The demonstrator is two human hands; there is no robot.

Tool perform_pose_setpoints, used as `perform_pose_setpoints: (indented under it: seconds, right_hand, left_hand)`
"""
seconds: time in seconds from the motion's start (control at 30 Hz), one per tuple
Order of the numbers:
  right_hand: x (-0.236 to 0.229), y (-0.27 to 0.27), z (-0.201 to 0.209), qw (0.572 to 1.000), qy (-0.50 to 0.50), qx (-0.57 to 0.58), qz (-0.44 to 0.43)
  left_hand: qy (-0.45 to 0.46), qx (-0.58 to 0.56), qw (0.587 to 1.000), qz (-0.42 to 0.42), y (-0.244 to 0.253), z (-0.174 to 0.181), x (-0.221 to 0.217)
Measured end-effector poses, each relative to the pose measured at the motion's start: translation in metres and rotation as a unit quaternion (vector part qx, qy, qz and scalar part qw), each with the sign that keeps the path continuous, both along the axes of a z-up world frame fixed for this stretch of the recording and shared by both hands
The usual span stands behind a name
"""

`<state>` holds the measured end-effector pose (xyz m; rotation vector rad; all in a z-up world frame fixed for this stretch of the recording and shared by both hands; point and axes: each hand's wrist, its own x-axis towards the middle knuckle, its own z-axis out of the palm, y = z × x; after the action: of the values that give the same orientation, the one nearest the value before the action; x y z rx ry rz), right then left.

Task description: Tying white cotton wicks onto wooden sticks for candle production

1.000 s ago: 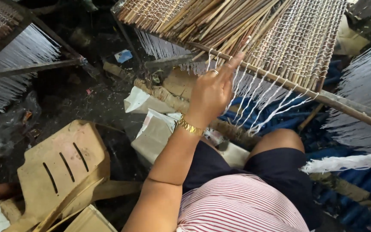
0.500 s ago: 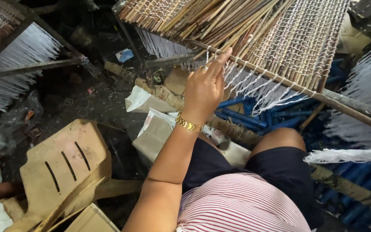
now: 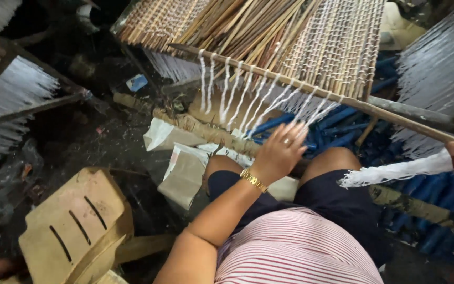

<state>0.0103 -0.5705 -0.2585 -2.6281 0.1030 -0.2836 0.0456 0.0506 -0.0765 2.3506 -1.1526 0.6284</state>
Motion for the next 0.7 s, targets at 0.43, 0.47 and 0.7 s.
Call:
perform_pose_setpoints:
  seconds: [0.43,0.47,0.7]
  right_hand:
    - [-0.095,0.400,0.362,0.993,-0.085,-0.037,0.075]
    - [-0.094,0.405,0.358,0.991,-0.087,-0.024,0.097]
    - [-0.091,0.429,0.373,0.979,-0.102,0.147,0.100]
  left_hand:
    - [0.540,-0.301,0.761,-0.199,-0.030,0.076,-0.054]
    - [0.549,-0.361,0.726,-0.203,-0.033,0.082,-0.053]
    - [0.464,-0.444,0.725,-0.249,-0.011,0.101,-0.041]
